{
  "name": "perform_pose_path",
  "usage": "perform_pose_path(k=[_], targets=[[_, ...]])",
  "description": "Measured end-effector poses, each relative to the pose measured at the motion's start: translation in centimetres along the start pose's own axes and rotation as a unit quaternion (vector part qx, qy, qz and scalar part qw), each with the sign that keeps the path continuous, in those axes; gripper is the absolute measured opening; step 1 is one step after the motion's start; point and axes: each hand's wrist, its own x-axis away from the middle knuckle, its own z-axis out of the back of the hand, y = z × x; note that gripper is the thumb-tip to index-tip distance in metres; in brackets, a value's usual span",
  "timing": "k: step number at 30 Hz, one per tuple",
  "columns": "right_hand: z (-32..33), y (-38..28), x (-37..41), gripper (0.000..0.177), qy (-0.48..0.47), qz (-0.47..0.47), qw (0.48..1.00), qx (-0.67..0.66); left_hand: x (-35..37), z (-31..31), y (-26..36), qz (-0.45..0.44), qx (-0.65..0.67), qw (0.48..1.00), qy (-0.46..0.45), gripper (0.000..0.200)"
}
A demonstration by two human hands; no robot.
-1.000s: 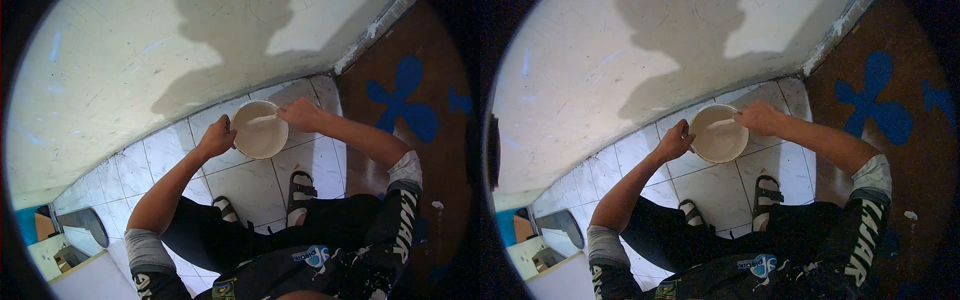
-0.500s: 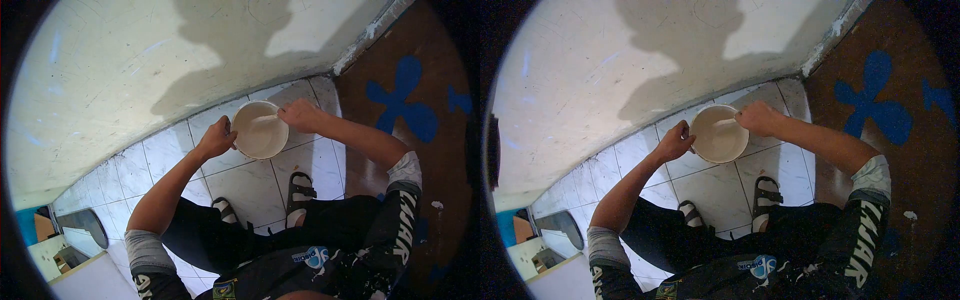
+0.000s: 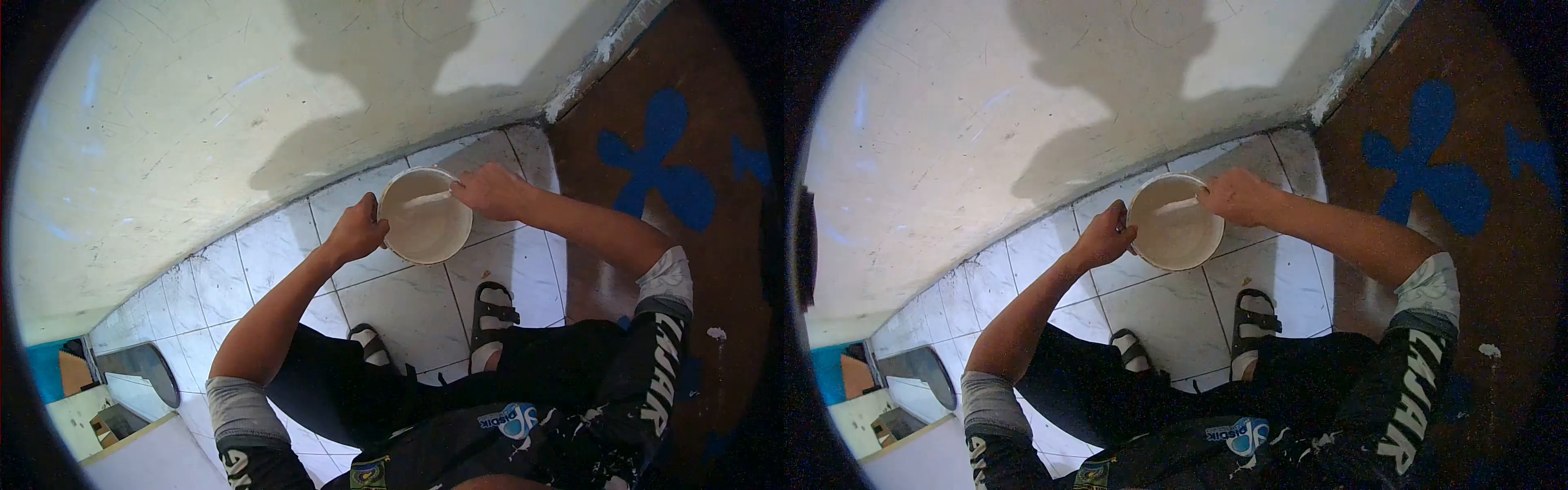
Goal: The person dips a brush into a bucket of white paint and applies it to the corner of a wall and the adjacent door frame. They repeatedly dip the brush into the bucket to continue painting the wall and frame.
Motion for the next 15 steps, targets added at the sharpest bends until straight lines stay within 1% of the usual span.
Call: perform_pose_path(k=[2,5,7,8,10,11,13,15], targets=[[0.13,-0.02,0.03,0.017,0.015,0.011,1.000,-0.016,0.16,0.05,0.15,0.007,-0.012,1.000,0.000,0.027],[-0.05,0.04,0.08,0.016,-0.008,0.000,1.000,0.005,0.23,0.09,0.38,-0.004,0.006,1.000,-0.002,0.026],[-0.49,0.05,0.24,0.019,0.031,0.014,0.999,-0.003,0.40,0.00,0.37,0.009,0.012,1.000,-0.012,0.025],[-0.63,-0.02,0.15,0.019,0.031,0.015,0.999,-0.003,0.41,0.04,0.37,0.009,0.012,1.000,-0.011,0.025],[-0.72,-0.08,-0.03,0.017,-0.006,0.020,0.999,0.029,0.30,0.10,0.41,-0.007,0.018,1.000,-0.009,0.025],[-0.66,-0.05,0.04,0.017,-0.005,0.020,0.999,0.029,0.26,0.05,0.31,-0.006,0.017,1.000,-0.008,0.025],[-0.45,0.01,0.23,0.017,0.030,0.016,0.999,-0.010,0.36,-0.04,0.22,-0.001,0.004,1.000,-0.009,0.024],[-0.37,-0.04,-0.03,0.017,0.015,0.013,1.000,0.009,0.43,0.09,0.31,-0.005,0.024,1.000,-0.016,0.023]])
